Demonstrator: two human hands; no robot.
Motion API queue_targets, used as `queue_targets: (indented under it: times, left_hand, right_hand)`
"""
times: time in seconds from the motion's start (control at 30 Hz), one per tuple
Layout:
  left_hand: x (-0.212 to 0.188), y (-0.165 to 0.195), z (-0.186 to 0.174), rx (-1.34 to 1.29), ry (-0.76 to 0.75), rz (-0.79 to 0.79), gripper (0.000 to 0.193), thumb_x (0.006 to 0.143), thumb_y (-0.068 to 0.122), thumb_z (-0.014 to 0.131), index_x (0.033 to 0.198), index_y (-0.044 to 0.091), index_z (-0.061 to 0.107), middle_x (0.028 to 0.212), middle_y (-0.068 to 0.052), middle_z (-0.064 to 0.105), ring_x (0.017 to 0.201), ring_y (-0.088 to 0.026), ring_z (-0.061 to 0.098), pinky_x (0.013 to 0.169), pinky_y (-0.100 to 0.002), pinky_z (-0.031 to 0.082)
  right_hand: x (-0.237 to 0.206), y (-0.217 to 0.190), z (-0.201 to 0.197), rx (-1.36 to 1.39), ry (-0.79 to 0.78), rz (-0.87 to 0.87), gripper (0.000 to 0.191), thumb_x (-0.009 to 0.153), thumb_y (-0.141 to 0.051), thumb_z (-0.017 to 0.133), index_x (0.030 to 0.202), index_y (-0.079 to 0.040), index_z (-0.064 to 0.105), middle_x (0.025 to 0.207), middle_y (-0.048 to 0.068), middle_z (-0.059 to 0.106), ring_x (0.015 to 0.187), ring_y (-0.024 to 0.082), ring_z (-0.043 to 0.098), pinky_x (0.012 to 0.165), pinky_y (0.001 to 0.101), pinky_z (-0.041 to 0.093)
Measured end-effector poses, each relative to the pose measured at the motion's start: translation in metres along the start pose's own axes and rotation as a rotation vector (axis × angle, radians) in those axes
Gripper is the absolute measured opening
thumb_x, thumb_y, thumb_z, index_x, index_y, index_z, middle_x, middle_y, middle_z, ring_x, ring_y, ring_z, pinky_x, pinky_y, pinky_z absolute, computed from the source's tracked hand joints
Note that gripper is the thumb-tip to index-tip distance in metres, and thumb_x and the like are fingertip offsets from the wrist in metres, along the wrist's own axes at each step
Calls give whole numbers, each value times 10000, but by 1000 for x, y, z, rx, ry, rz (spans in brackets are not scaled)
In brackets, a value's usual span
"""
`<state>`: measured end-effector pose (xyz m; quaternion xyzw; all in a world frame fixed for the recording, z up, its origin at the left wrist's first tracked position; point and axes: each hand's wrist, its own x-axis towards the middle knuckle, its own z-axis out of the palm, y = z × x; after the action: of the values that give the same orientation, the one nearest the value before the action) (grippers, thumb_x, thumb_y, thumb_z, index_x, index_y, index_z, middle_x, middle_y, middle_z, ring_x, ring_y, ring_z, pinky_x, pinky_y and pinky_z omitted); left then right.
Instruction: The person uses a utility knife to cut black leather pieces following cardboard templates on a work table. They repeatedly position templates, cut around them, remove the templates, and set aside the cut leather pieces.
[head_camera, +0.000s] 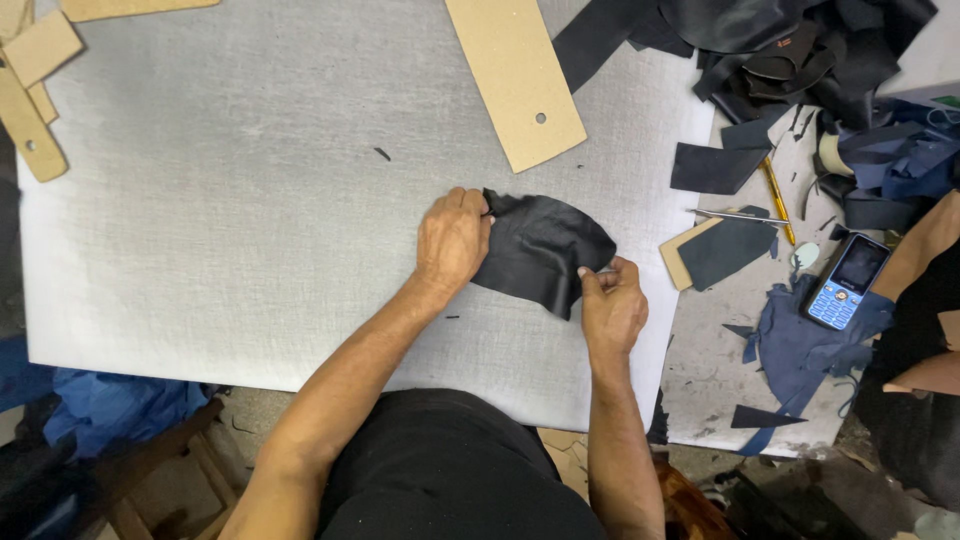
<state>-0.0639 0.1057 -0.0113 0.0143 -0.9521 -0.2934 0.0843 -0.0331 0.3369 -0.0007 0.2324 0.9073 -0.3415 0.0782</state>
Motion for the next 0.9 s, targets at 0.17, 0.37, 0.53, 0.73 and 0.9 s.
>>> queue_targets:
  times: [0.17,0.37,0.53,0.73,0.9]
  left_hand:
    - [-9,0,-9,-357,-140,-310,284,822,181,821,994,36,648,819,-95,694,741,-224,683,690,-379,555]
    - [-18,-48,-72,-870,-139,-345,193,1002,83,691,1093,55,523,883,-29,611,789,-147,553,691,-309,481]
    - [-63,-145,-148,-568,132,-144,328,978,34,701,1242,39,505,1115,-110,641,1027,-214,647,889,-360,550]
    - [-114,-195,-158,158,-46,-114,353,1004,148,693,1333,90,578,1278,-167,629,1166,-301,624,977,-412,532]
    - [-117,-193,-128,176,-226,216,913,887,656,552,1492,-11,405,1588,-237,307,1486,-365,257,1199,-502,229]
  right_hand:
    - [6,3,5,-146,106,-282,197,878,-149,795,1023,-35,727,849,53,680,727,164,648,727,339,520]
    - [-33,-37,26,570,-23,-260,79,1029,-73,659,1040,-26,597,754,-12,578,635,51,482,558,209,397]
    - [-73,-107,99,557,-317,-229,175,952,-85,676,1095,-23,596,777,4,630,624,77,574,547,254,484]
    - [-103,-126,146,84,-127,-493,420,910,-65,751,1299,18,614,906,77,683,726,146,649,694,313,555]
    - [-107,-112,158,43,53,-575,441,952,-29,728,1369,17,596,931,81,693,727,142,638,669,306,538]
